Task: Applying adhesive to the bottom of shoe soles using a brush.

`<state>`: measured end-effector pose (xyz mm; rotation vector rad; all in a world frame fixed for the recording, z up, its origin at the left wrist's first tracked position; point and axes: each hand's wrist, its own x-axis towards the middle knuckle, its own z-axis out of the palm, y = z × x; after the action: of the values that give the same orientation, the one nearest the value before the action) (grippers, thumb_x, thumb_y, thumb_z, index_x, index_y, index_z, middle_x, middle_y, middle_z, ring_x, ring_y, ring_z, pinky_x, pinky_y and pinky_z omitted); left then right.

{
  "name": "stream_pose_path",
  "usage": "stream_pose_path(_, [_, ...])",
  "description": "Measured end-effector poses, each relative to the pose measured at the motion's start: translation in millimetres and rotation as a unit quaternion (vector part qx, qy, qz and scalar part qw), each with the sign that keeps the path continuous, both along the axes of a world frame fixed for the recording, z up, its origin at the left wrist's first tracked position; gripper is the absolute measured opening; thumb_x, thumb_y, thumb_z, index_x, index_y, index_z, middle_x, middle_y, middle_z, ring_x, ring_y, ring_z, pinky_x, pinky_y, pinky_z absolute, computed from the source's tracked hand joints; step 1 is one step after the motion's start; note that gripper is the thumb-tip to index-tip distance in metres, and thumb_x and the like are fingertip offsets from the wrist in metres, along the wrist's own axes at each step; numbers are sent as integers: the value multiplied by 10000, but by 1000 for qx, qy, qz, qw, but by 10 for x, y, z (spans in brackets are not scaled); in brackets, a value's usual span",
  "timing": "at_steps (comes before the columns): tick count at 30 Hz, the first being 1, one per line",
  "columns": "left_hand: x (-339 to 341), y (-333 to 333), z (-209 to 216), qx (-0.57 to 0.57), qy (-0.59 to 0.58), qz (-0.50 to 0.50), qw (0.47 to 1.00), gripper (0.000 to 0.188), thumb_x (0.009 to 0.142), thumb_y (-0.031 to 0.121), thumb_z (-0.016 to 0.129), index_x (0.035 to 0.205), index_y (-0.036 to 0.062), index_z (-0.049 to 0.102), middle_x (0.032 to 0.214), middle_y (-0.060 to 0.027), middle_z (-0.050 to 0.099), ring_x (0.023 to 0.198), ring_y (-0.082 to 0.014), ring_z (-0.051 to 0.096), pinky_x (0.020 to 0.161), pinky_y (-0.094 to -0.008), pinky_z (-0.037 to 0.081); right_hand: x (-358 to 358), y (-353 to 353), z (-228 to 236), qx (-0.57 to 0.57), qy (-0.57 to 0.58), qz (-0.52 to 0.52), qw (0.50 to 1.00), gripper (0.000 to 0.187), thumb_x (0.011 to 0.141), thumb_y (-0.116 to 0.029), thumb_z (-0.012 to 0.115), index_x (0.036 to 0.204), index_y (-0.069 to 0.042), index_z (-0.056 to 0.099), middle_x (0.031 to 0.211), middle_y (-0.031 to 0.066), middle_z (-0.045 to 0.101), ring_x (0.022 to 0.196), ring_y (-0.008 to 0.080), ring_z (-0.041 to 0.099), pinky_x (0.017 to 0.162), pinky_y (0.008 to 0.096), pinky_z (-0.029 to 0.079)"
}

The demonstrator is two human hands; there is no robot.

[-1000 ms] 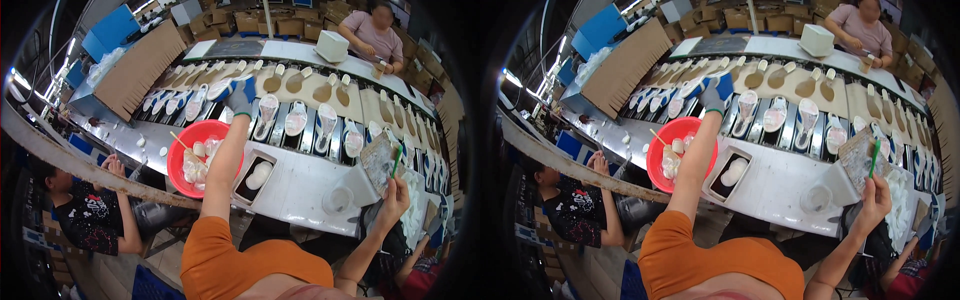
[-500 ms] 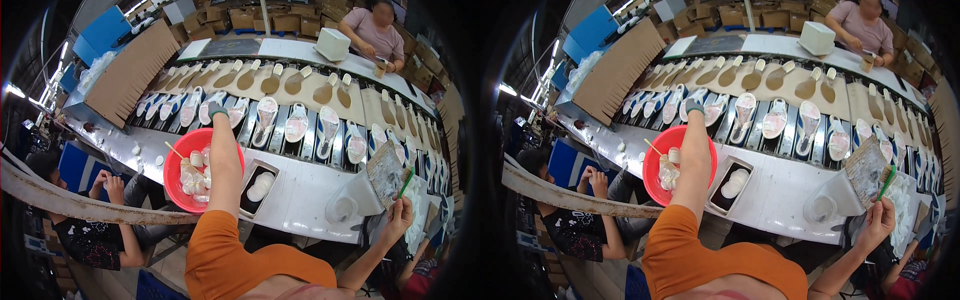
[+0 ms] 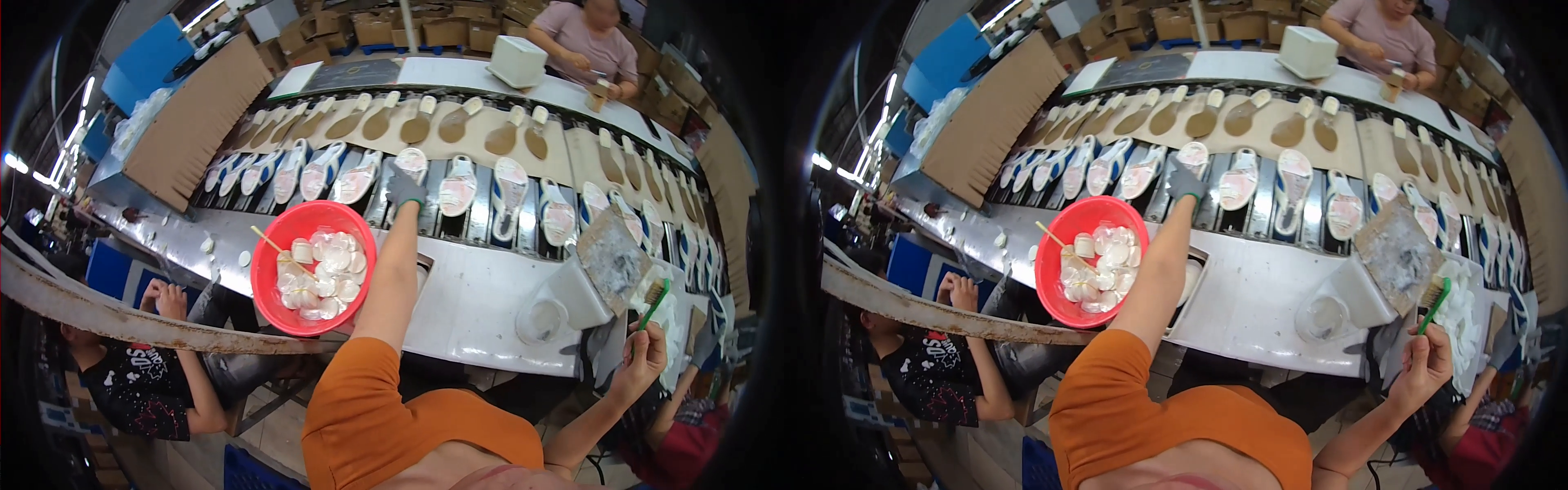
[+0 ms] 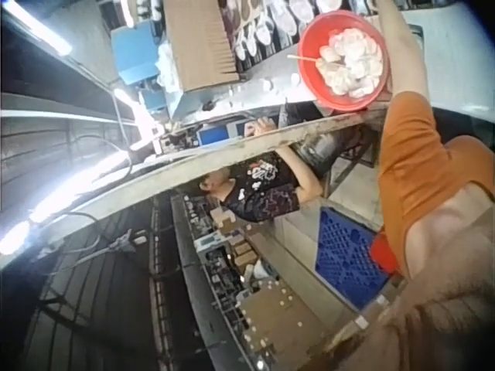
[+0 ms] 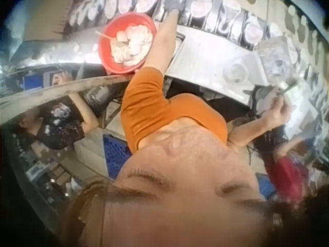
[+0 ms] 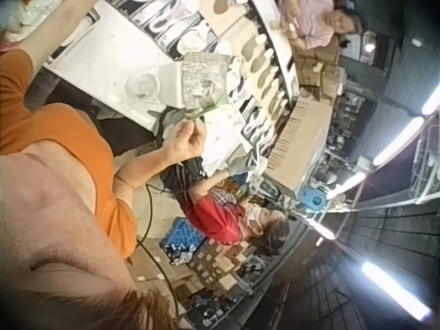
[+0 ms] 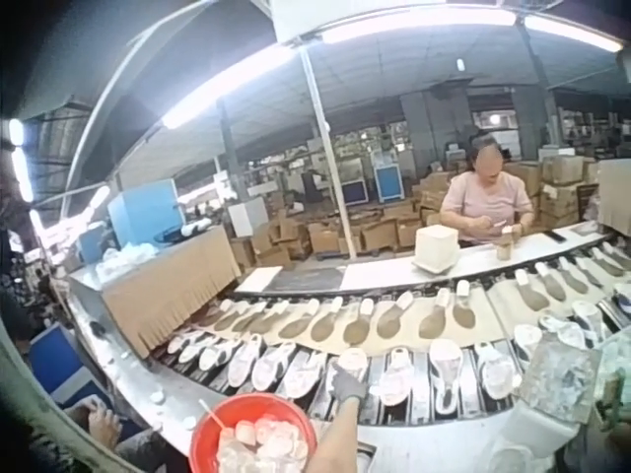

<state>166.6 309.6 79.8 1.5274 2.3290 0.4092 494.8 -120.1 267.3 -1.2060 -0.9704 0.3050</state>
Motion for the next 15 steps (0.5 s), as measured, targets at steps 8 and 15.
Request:
stream_pose_path(8, [53,-213,709,340,-181,95,918,1259,550,154,838,1479,74,-7,1353,-229,403,1232,-381,439,1058,-447,360,-137,-292,-144,-214,24,62,975,129,872,-16,596,990,12,639,801,23,614,540,20,422,453,174,295])
stream_pose_path(15, [-6,-1239,2120,461,-676,-201,539,784,791,355,705,1401,56,313,1292,-126,479,1214,-282,476,1091,-429,344,-692,2,-435,-263,196,208,921,233,915,-91,512,1010,-8,709,687,-12,575,513,12,354,452,183,239])
